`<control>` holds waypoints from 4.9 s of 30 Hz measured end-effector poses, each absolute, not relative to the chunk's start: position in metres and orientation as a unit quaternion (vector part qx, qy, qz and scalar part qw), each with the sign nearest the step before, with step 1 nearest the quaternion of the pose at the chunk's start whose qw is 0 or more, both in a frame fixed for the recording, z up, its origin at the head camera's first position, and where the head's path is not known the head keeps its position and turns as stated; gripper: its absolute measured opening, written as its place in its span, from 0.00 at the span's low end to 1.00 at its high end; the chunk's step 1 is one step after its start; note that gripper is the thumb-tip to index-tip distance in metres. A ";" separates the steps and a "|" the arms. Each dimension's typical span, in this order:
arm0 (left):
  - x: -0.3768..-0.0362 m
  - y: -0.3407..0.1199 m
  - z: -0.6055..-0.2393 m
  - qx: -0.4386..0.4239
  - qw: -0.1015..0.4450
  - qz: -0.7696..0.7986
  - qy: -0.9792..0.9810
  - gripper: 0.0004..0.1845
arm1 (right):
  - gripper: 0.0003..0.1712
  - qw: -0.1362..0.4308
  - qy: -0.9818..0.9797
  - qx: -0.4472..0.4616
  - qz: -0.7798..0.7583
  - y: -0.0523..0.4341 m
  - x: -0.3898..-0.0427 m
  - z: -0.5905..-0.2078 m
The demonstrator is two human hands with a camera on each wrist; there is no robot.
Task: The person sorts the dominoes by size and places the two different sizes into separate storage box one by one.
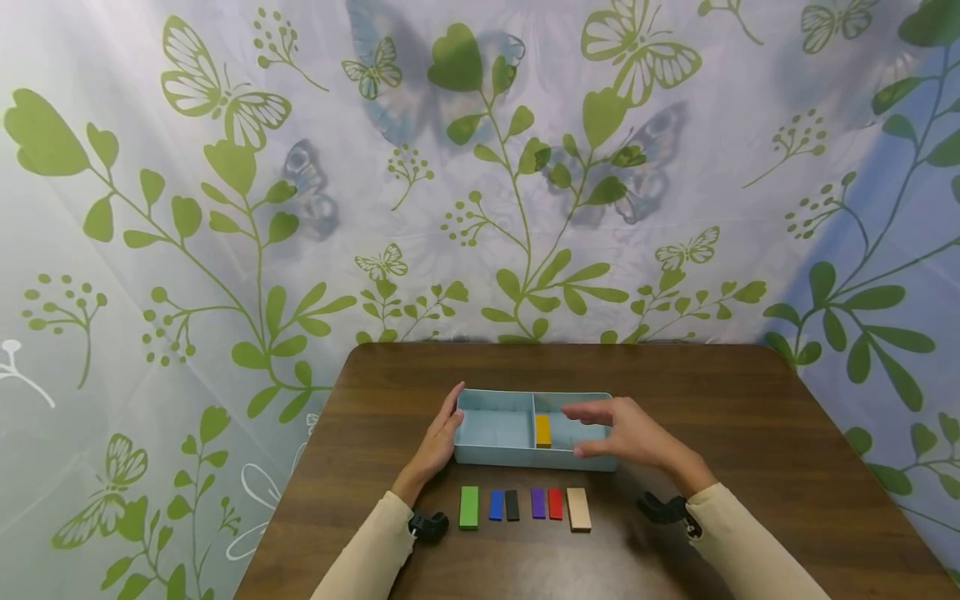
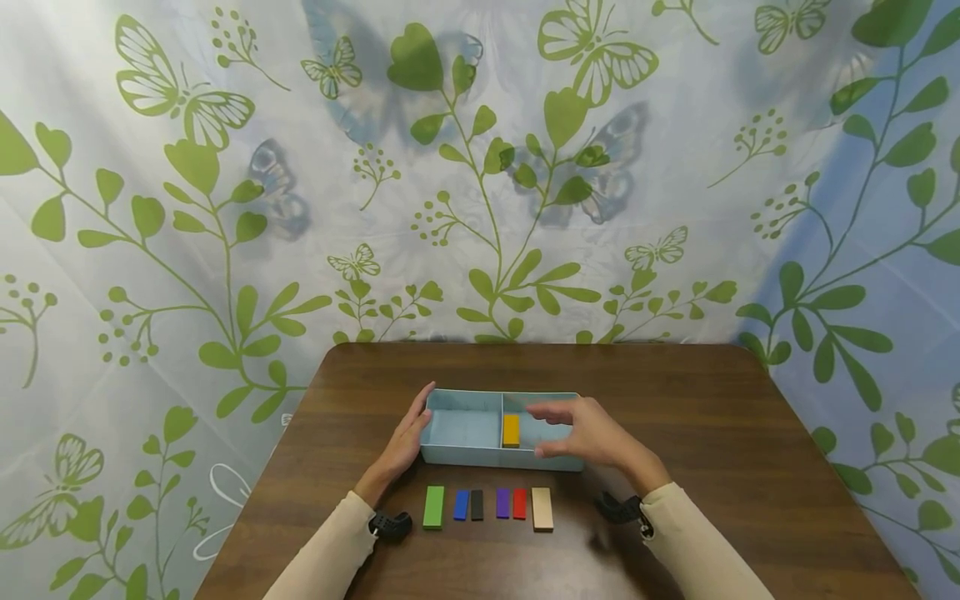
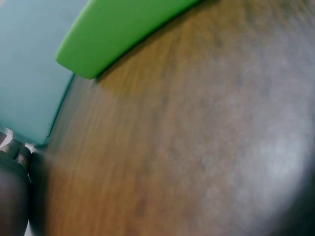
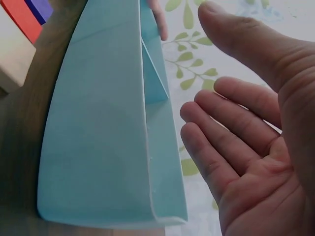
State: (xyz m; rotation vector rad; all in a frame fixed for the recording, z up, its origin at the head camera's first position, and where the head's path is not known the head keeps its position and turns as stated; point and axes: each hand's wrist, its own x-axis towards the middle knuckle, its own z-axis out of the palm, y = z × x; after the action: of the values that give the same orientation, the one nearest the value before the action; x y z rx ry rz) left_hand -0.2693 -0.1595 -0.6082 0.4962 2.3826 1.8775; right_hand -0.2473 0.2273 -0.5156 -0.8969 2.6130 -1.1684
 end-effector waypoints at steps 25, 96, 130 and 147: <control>-0.269 -0.160 -0.609 0.170 0.031 0.610 0.774 0.30 | 0.34 0.063 0.844 -0.296 -0.442 0.258 -0.193 -0.527; -0.273 -0.164 -0.614 0.204 0.015 0.596 0.777 0.31 | 0.38 0.041 0.899 -0.268 -0.343 0.233 -0.159 -0.598; -0.271 -0.161 -0.609 0.171 0.036 0.609 0.774 0.31 | 0.33 0.010 0.863 -0.278 -0.422 0.252 -0.166 -0.550; -0.271 -0.163 -0.610 0.192 0.029 0.606 0.771 0.31 | 0.34 -0.015 0.873 -0.256 -0.414 0.258 -0.188 -0.525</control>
State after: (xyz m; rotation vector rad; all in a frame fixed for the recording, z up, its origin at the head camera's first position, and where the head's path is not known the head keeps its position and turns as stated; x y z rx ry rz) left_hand -0.2707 -0.1627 -0.6098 0.5915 2.3806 1.8701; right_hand -0.1883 0.2580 -0.5247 -0.8115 2.7699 -1.3137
